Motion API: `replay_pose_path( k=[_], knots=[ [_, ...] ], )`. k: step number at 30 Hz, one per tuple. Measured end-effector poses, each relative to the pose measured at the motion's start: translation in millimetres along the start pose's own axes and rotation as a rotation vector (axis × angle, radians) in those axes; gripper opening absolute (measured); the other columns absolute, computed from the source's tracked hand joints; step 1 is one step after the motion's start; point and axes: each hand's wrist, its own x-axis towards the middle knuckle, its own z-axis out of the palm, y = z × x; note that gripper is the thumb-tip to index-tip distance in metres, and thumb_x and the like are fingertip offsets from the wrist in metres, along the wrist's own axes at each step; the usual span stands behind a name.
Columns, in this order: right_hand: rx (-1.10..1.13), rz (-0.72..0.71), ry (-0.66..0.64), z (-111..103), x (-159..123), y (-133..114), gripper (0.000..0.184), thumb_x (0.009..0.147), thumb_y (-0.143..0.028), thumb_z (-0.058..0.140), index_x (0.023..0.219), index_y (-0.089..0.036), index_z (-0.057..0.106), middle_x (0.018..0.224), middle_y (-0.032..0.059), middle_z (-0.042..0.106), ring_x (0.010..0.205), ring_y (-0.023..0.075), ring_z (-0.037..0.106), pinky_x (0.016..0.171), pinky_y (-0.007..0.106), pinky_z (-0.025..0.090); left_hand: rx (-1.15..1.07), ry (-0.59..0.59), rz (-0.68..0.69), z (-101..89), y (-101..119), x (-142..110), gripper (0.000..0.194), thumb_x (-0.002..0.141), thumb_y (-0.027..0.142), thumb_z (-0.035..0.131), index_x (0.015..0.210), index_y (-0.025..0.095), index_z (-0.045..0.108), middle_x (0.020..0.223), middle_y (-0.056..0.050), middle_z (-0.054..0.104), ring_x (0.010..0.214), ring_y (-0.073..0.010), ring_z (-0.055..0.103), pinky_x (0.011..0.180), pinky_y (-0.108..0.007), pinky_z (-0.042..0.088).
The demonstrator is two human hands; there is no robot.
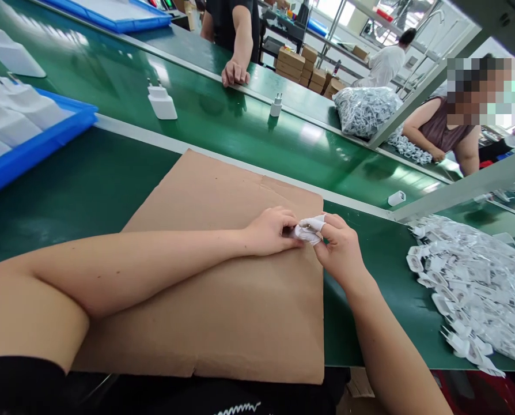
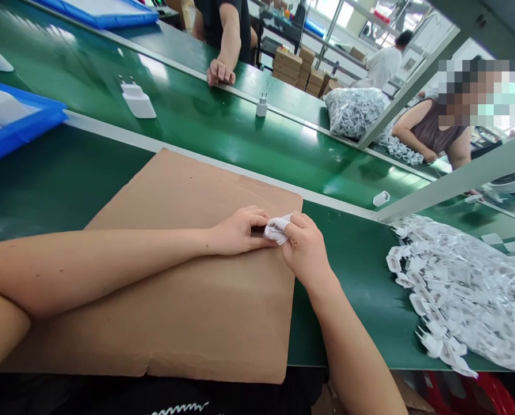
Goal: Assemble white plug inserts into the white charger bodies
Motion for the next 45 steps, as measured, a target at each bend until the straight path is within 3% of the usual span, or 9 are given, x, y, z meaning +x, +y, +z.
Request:
replay_pose_path(
  k=[5, 13, 18, 21, 25, 30, 36, 41, 45],
  knots=[
    [0.046, -0.099, -0.045, -3.7, 9.0, 11.2, 0.026, 0.091, -0.014, 0.059, 0.101, -0.030, 0.076, 0.078, -0.0020, 0.066, 0.074, 0.0167, 0.064, 0.122, 0.051, 0.041, 0.023, -0.037, -0.030, -1.2, -0.7, 3.0, 0.018, 0.086, 0.041, 0.077, 0.092, 0.024, 0.077, 0.092, -0.002, 0.072, 0.090, -0.0222, 0.062, 0.090, -0.038, 0.046],
    [-0.045, 0.017, -0.041, 1.5, -0.4, 14.2, 0.022, 0.090, -0.020, 0.061, 0.098, -0.031, 0.078, 0.078, -0.0017, 0.060, 0.080, 0.0177, 0.062, 0.127, 0.051, 0.028, -0.025, -0.100, 0.012, -5.4, -2.1, 7.0, 0.021, 0.087, 0.043, 0.074, 0.086, 0.022, 0.076, 0.089, -0.003, 0.068, 0.088, -0.0208, 0.062, 0.083, -0.033, 0.048],
    [0.071, 0.147, -0.096, 4.2, 1.1, 10.7, 0.023, 0.085, -0.017, 0.065, 0.097, -0.031, 0.079, 0.079, -0.0038, 0.063, 0.085, 0.0168, 0.066, 0.129, 0.053, 0.019, -0.106, -0.165, -0.009, -4.8, -11.1, 11.2, 0.032, 0.083, 0.050, 0.075, 0.090, 0.020, 0.076, 0.093, -0.004, 0.067, 0.084, -0.0202, 0.062, 0.079, -0.032, 0.050],
    [0.164, 0.276, -0.042, 7.8, 1.4, 6.5, 0.019, 0.082, -0.019, 0.069, 0.094, -0.030, 0.079, 0.081, -0.0046, 0.065, 0.083, 0.0156, 0.066, 0.129, 0.055, 0.017, -0.078, -0.161, 0.007, -2.4, -12.5, 12.0, 0.032, 0.084, 0.050, 0.072, 0.090, 0.019, 0.075, 0.095, -0.005, 0.069, 0.087, -0.0220, 0.063, 0.082, -0.033, 0.051],
    [0.252, 0.422, 0.105, 19.4, -7.1, -4.9, 0.018, 0.079, -0.024, 0.071, 0.096, -0.028, 0.078, 0.088, -0.0028, 0.071, 0.085, 0.0169, 0.067, 0.123, 0.053, 0.030, -0.020, -0.077, 0.052, 3.3, -10.3, 7.6, 0.029, 0.086, 0.046, 0.072, 0.095, 0.019, 0.074, 0.093, -0.005, 0.070, 0.090, -0.0226, 0.062, 0.082, -0.033, 0.050],
    [0.432, 0.582, 0.284, 33.1, -14.3, -13.8, 0.037, 0.074, -0.034, 0.077, 0.110, -0.024, 0.077, 0.101, 0.0036, 0.076, 0.091, 0.0202, 0.068, 0.097, 0.040, 0.054, -0.122, -0.116, 0.025, 6.3, -11.3, 6.9, 0.032, 0.087, 0.046, 0.071, 0.103, 0.018, 0.075, 0.090, -0.003, 0.073, 0.083, -0.0197, 0.062, 0.078, -0.030, 0.051],
    [0.498, 0.562, 0.290, 27.9, -13.7, -11.8, 0.035, 0.072, -0.041, 0.081, 0.101, -0.022, 0.078, 0.103, 0.0064, 0.080, 0.093, 0.0226, 0.072, 0.097, 0.041, 0.056, -0.257, -0.075, 0.022, 5.5, -14.5, 6.3, 0.044, 0.084, 0.038, 0.075, 0.123, 0.019, 0.072, 0.108, -0.006, 0.076, 0.091, -0.0202, 0.067, 0.085, -0.032, 0.054],
    [0.528, 0.467, 0.176, 19.3, -17.4, -3.4, 0.033, 0.075, -0.040, 0.080, 0.103, -0.023, 0.079, 0.106, 0.0063, 0.081, 0.100, 0.0241, 0.073, 0.102, 0.043, 0.055, -0.356, -0.121, -0.019, 3.0, -11.2, 3.0, 0.041, 0.086, 0.037, 0.074, 0.120, 0.016, 0.074, 0.096, -0.005, 0.077, 0.079, -0.0175, 0.067, 0.079, -0.031, 0.055],
    [0.570, 0.475, 0.213, 24.2, -24.0, -0.8, 0.035, 0.077, -0.040, 0.080, 0.109, -0.025, 0.078, 0.113, 0.0068, 0.080, 0.109, 0.0251, 0.073, 0.105, 0.045, 0.054, -0.327, -0.104, -0.048, 0.5, -8.2, 2.4, 0.039, 0.084, 0.038, 0.076, 0.117, 0.017, 0.077, 0.095, -0.004, 0.078, 0.078, -0.0176, 0.067, 0.077, -0.030, 0.055]
  ],
)
